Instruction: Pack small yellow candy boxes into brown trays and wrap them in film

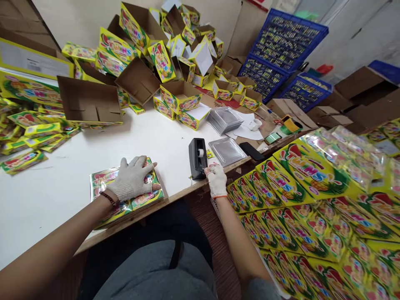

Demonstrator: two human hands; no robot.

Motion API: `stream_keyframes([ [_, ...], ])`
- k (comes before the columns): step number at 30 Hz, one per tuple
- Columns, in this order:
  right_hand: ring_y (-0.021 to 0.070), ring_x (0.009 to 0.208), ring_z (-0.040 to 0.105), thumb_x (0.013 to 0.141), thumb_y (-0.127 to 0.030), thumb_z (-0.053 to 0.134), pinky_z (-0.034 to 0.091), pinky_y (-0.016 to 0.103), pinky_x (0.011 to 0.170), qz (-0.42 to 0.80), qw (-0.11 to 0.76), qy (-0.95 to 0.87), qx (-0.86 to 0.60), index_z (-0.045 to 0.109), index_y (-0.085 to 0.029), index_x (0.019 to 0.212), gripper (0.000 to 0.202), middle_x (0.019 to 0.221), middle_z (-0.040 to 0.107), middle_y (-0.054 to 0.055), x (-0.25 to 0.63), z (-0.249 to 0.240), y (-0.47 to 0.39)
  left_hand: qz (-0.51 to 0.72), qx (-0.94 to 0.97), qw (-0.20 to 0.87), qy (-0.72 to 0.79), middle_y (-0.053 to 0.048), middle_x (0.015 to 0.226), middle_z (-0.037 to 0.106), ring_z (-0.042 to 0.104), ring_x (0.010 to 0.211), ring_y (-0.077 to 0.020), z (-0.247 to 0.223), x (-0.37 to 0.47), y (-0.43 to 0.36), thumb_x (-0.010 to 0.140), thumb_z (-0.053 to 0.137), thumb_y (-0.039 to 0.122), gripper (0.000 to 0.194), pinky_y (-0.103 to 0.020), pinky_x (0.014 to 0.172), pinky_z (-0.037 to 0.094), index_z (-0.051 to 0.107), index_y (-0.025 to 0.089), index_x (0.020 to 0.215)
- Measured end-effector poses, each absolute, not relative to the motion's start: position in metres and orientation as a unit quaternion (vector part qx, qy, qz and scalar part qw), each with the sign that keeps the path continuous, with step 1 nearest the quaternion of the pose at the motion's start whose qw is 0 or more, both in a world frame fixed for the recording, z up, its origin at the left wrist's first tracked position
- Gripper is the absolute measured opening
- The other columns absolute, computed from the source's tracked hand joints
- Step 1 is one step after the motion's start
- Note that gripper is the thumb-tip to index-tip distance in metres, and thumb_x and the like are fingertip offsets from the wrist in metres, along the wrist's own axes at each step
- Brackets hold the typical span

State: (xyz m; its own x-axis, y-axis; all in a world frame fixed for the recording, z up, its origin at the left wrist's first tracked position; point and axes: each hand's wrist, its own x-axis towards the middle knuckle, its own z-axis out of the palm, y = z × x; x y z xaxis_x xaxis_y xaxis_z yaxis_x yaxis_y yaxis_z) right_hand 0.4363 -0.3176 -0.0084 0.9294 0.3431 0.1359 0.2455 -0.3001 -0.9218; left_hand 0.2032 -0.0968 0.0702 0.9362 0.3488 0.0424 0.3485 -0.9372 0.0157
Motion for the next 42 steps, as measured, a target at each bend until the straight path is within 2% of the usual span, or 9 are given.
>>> stream_keyframes([
  [3, 0.022, 0.093, 0.058, 0.069, -0.054, 0.067, 0.045, 0.036, 0.088, 0.028, 0.578, -0.168, -0.798, 0.067, -0.02, 0.069, 0.034, 0.1, 0.065, 0.007, 0.417, -0.006, -0.334, 0.027, 0.985, -0.004, 0.171, -0.024, 0.14, 0.05, 0.044, 0.129, -0.0438, 0.068, 0.203, -0.096, 0.079, 0.058, 0.075, 0.082, -0.067, 0.104, 0.026, 0.058, 0.019, 0.14],
  [6, 0.0183, 0.08, 0.056, 0.071, -0.053, 0.068, 0.044, 0.032, 0.078, 0.061, 0.605, -0.141, -0.782, 0.067, -0.02, 0.072, 0.033, 0.083, 0.063, 0.003, 0.4, -0.009, -0.348, 0.03, 0.986, -0.009, 0.164, -0.025, 0.138, 0.051, 0.045, 0.127, -0.0437, 0.066, 0.204, -0.094, 0.081, 0.055, 0.076, 0.082, -0.067, 0.102, 0.028, 0.058, 0.019, 0.139],
  [14, 0.0143, 0.054, 0.049, 0.065, -0.067, 0.064, 0.039, 0.029, 0.053, 0.149, 0.624, -0.087, -0.762, 0.056, -0.022, 0.068, 0.046, 0.058, 0.054, -0.001, 0.391, -0.037, -0.344, 0.035, 0.987, -0.011, 0.158, -0.026, 0.139, 0.05, 0.045, 0.127, -0.0446, 0.065, 0.205, -0.093, 0.081, 0.055, 0.076, 0.082, -0.067, 0.101, 0.028, 0.058, 0.018, 0.139],
  [19, 0.0155, 0.058, 0.051, 0.065, -0.062, 0.073, 0.04, 0.03, 0.059, 0.239, 0.582, -0.155, -0.761, 0.059, -0.021, 0.063, 0.044, 0.058, 0.056, 0.001, 0.386, -0.016, -0.362, 0.038, 0.985, 0.006, 0.167, -0.024, 0.137, 0.051, 0.045, 0.127, -0.0439, 0.062, 0.205, -0.095, 0.077, 0.058, 0.078, 0.085, -0.067, 0.103, 0.026, 0.058, 0.02, 0.139],
  [26, 0.0151, 0.067, 0.05, 0.086, -0.062, 0.059, 0.041, 0.029, 0.066, 0.403, 0.438, -0.485, -0.641, 0.058, -0.021, 0.065, 0.046, 0.065, 0.057, 0.0, 0.388, 0.042, -0.268, 0.032, 0.983, 0.022, 0.18, -0.023, 0.14, 0.049, 0.042, 0.13, -0.0423, 0.062, 0.202, -0.098, 0.075, 0.056, 0.08, 0.087, -0.067, 0.107, 0.024, 0.057, 0.022, 0.14],
  [31, 0.0132, 0.061, 0.049, 0.078, -0.059, 0.064, 0.039, 0.028, 0.062, 0.503, 0.337, -0.551, -0.574, 0.055, -0.02, 0.061, 0.044, 0.06, 0.055, -0.002, 0.395, 0.032, -0.192, 0.031, 0.986, 0.029, 0.163, -0.023, 0.138, 0.049, 0.042, 0.128, -0.0434, 0.065, 0.2, -0.097, 0.075, 0.054, 0.082, 0.09, -0.068, 0.105, 0.025, 0.056, 0.02, 0.14],
  [34, 0.0121, 0.059, 0.048, 0.075, -0.054, 0.068, 0.039, 0.027, 0.06, 0.537, 0.32, -0.551, -0.553, 0.057, -0.019, 0.06, 0.04, 0.057, 0.055, -0.003, 0.402, 0.017, -0.177, 0.037, 0.986, 0.022, 0.162, -0.022, 0.136, 0.051, 0.044, 0.126, -0.0414, 0.065, 0.2, -0.097, 0.089, 0.047, 0.07, 0.07, -0.067, 0.104, 0.029, 0.057, 0.022, 0.139],
  [38, 0.0115, 0.057, 0.05, 0.066, -0.05, 0.078, 0.042, 0.026, 0.058, 0.594, 0.355, -0.472, -0.546, 0.061, -0.017, 0.058, 0.038, 0.056, 0.058, -0.002, 0.402, 0.001, -0.176, 0.043, 0.985, 0.014, 0.168, -0.022, 0.138, 0.051, 0.045, 0.126, -0.0396, 0.065, 0.2, -0.098, 0.097, 0.042, 0.041, 0.047, -0.066, 0.102, 0.031, 0.058, 0.022, 0.137],
  [42, 0.0149, 0.051, 0.055, 0.053, -0.047, 0.088, 0.047, 0.028, 0.052, 0.573, 0.448, -0.339, -0.597, 0.065, -0.016, 0.063, 0.04, 0.055, 0.062, 0.0, 0.383, -0.014, -0.183, 0.054, 0.983, 0.031, 0.17, -0.022, 0.14, 0.051, 0.044, 0.127, -0.0411, 0.063, 0.2, -0.097, 0.095, 0.045, 0.038, 0.046, -0.068, 0.103, 0.03, 0.06, 0.022, 0.135],
])
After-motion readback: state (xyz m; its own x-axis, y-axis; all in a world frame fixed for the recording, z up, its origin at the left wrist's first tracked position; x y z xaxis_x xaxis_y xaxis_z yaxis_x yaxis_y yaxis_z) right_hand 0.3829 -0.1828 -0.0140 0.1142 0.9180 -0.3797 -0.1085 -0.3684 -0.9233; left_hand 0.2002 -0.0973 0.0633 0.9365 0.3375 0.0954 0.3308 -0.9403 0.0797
